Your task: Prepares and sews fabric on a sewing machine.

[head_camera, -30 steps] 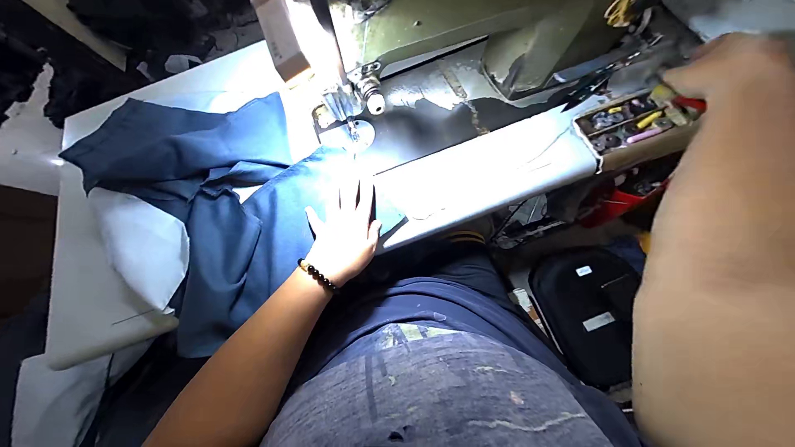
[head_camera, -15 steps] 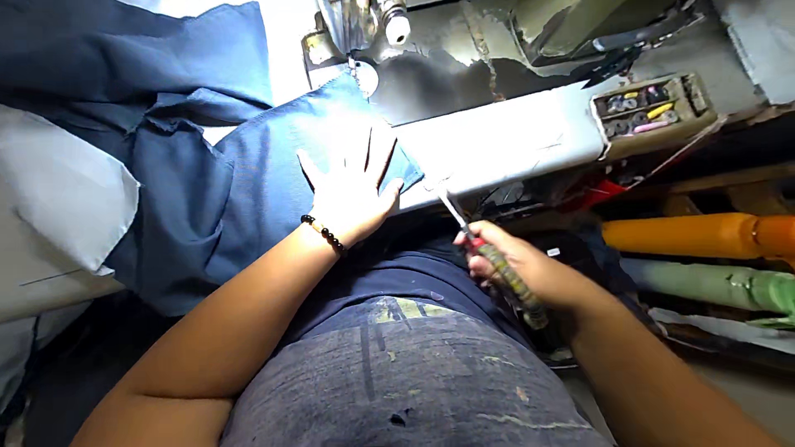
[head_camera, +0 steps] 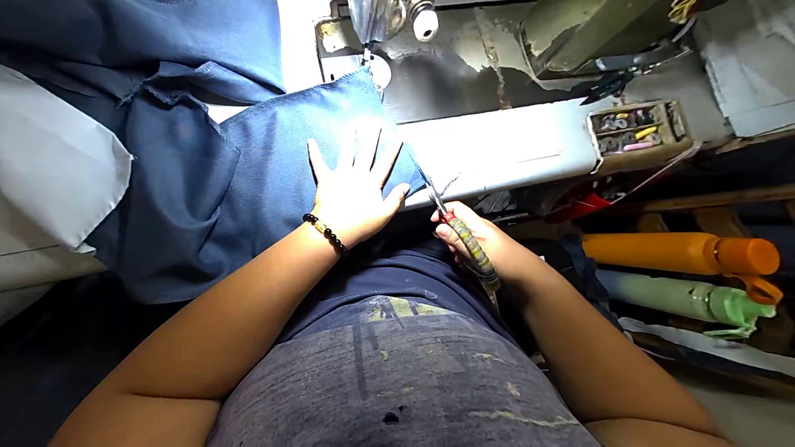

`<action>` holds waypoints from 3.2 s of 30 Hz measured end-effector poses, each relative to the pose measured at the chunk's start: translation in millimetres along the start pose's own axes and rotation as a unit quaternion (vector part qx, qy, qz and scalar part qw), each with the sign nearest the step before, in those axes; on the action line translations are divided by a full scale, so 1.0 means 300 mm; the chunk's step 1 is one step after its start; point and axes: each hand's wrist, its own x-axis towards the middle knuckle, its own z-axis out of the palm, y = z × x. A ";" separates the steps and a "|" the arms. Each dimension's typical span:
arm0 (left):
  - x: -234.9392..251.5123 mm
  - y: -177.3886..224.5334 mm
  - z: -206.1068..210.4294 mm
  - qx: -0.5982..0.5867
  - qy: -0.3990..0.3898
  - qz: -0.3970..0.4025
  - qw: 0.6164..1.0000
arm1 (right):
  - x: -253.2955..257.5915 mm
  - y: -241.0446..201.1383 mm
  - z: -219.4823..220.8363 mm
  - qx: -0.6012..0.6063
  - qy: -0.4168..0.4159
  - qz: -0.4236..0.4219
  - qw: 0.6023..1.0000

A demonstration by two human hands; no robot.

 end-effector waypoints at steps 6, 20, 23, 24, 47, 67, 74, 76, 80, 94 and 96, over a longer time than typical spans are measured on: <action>0.000 0.000 -0.002 0.003 -0.003 0.000 1.000 | -0.007 0.004 0.014 -0.025 0.042 -0.017 0.999; -0.061 0.035 0.026 0.003 0.027 0.024 0.999 | 0.009 -0.019 0.001 0.038 -0.052 0.023 0.998; -0.067 0.039 0.028 0.003 0.026 0.023 0.999 | 0.022 -0.013 0.015 0.014 -0.023 0.000 1.000; -0.067 0.039 0.027 0.003 0.024 0.022 0.999 | 0.023 -0.011 0.016 0.012 -0.019 -0.005 1.000; 0.090 -0.045 -0.068 -0.002 0.064 0.050 0.997 | -0.009 -0.018 -0.015 0.105 -0.091 0.024 0.990; 0.020 0.001 0.016 0.000 0.036 0.027 0.999 | 0.018 -0.029 0.063 -0.071 0.064 -0.022 0.995; 0.017 0.001 0.016 0.003 0.037 0.029 0.999 | 0.016 -0.017 0.062 -0.057 0.067 -0.030 0.996; 0.007 0.004 0.019 0.002 0.036 0.033 0.999 | 0.014 -0.012 0.039 -0.031 0.014 -0.026 0.999; -0.038 0.029 0.036 0.011 0.031 0.044 0.998 | 0.021 -0.017 0.033 -0.011 -0.015 -0.008 1.000; -0.051 0.037 0.050 0.025 0.045 0.053 0.997 | 0.023 -0.028 0.070 -0.033 0.066 -0.039 0.996; -0.057 0.040 0.047 0.027 0.039 0.052 0.998 | 0.028 -0.021 0.052 -0.009 0.024 -0.032 0.999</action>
